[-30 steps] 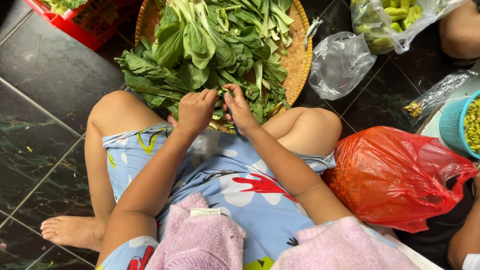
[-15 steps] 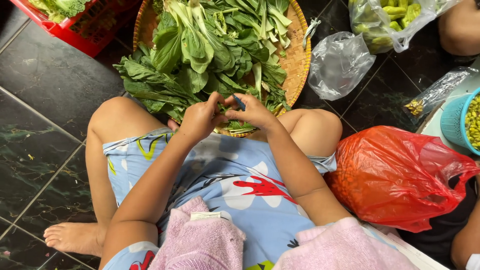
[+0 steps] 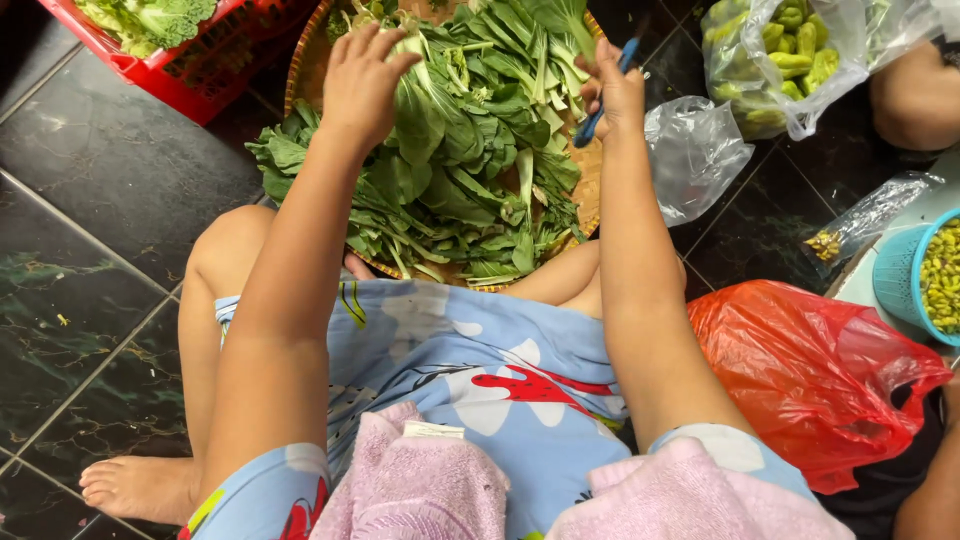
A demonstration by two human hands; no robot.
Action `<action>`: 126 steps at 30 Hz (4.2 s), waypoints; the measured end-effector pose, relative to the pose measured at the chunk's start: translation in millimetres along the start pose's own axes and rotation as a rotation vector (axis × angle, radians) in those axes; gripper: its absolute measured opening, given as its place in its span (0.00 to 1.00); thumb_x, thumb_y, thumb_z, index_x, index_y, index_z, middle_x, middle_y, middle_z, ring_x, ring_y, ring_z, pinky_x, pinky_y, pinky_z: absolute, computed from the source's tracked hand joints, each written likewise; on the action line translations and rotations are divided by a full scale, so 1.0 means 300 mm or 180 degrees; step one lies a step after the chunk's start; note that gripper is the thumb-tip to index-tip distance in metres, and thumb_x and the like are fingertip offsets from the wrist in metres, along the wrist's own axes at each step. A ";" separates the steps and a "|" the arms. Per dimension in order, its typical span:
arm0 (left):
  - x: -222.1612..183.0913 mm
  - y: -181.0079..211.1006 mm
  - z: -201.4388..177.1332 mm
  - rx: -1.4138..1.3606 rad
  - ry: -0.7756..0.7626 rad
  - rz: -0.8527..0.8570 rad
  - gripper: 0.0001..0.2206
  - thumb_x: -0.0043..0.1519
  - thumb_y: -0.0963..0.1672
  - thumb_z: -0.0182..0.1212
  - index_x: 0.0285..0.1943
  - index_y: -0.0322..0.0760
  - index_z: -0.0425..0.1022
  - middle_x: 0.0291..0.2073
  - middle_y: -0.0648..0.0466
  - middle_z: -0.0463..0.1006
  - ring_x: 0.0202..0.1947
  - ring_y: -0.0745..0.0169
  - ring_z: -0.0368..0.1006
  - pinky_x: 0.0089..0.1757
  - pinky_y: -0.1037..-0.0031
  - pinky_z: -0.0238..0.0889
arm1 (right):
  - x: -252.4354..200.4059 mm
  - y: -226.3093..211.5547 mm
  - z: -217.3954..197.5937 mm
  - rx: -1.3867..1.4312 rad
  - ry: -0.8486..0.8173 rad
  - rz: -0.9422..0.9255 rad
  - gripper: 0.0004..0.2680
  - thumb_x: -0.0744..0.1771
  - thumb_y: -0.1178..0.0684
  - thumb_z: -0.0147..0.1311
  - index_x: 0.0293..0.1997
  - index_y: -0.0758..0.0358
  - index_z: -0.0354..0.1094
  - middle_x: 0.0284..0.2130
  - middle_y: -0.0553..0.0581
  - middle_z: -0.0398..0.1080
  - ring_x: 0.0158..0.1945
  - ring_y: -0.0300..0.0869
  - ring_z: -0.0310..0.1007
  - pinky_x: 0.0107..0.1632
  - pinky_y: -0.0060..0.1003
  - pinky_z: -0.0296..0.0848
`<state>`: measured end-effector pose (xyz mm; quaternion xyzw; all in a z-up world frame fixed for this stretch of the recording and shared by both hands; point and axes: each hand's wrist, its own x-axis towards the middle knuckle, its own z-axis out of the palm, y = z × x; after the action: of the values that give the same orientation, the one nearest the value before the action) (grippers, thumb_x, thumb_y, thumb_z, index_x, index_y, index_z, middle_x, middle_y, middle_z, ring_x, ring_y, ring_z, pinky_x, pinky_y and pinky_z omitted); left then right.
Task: Trimming and preparing leafy green vegetables using a small knife while sitting on the floor.
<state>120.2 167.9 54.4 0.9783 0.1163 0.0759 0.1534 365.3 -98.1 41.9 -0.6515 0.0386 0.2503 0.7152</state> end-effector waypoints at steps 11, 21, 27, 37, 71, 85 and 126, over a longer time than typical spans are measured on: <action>-0.001 -0.137 0.115 0.0473 0.0035 0.0863 0.11 0.67 0.43 0.62 0.56 0.50 0.81 0.58 0.57 0.82 0.66 0.41 0.69 0.65 0.42 0.44 | -0.337 0.112 -0.056 -0.0240 -0.0449 -0.0089 0.20 0.65 0.43 0.60 0.60 0.60 0.64 0.44 0.53 0.74 0.25 0.39 0.80 0.15 0.20 0.49; -0.145 0.092 -0.110 -0.5475 0.1685 -0.0241 0.09 0.72 0.47 0.56 0.57 0.43 0.71 0.56 0.52 0.79 0.60 0.52 0.73 0.55 0.47 0.70 | -0.580 0.209 0.050 -0.0089 -0.1289 -0.0466 0.12 0.69 0.47 0.57 0.55 0.60 0.68 0.44 0.57 0.76 0.27 0.38 0.80 0.18 0.18 0.54; -0.318 0.303 -0.054 -0.7423 0.1234 -0.2282 0.14 0.72 0.46 0.45 0.63 0.36 0.66 0.55 0.44 0.79 0.57 0.47 0.74 0.53 0.52 0.73 | -0.650 0.298 0.105 -0.0505 -0.2077 -0.0866 0.21 0.70 0.34 0.45 0.64 0.57 0.60 0.29 0.45 0.61 0.25 0.30 0.58 0.28 0.22 0.61; -0.344 0.325 0.310 -0.7062 0.1888 -0.2065 0.21 0.61 0.38 0.73 0.61 0.24 0.70 0.55 0.44 0.78 0.54 0.55 0.77 0.57 0.58 0.74 | -0.736 0.401 0.147 0.0223 -0.2544 -0.1090 0.23 0.74 0.39 0.35 0.78 0.58 0.38 0.32 0.50 0.63 0.27 0.30 0.61 0.28 0.22 0.61; -0.378 0.364 0.296 -0.6022 0.0923 -0.1669 0.22 0.64 0.40 0.71 0.67 0.36 0.71 0.55 0.44 0.80 0.59 0.50 0.74 0.60 0.53 0.63 | -0.692 0.264 0.130 -0.2571 -0.0799 -0.2920 0.05 0.64 0.50 0.66 0.40 0.50 0.75 0.24 0.51 0.65 0.23 0.50 0.71 0.27 0.38 0.71; -0.363 0.325 0.389 -0.6777 0.1202 -0.1870 0.20 0.65 0.38 0.68 0.65 0.27 0.70 0.57 0.38 0.78 0.56 0.42 0.77 0.56 0.56 0.73 | -0.517 0.479 0.050 -0.0026 -0.1206 -0.0585 0.01 0.69 0.55 0.55 0.41 0.57 0.69 0.17 0.48 0.62 0.13 0.30 0.58 0.19 0.23 0.59; -0.356 0.361 0.438 -0.6165 0.1108 -0.2301 0.17 0.64 0.40 0.68 0.60 0.32 0.72 0.46 0.48 0.82 0.45 0.57 0.82 0.50 0.59 0.78 | -0.484 0.507 0.068 -0.0091 -0.0957 0.0164 0.09 0.67 0.55 0.65 0.48 0.62 0.69 0.29 0.46 0.64 0.24 0.31 0.65 0.15 0.19 0.64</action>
<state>63.9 3.7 -46.9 0.3198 0.3117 0.2260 0.8658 171.2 -119.5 -38.6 -0.6155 -0.0559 0.3639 0.6969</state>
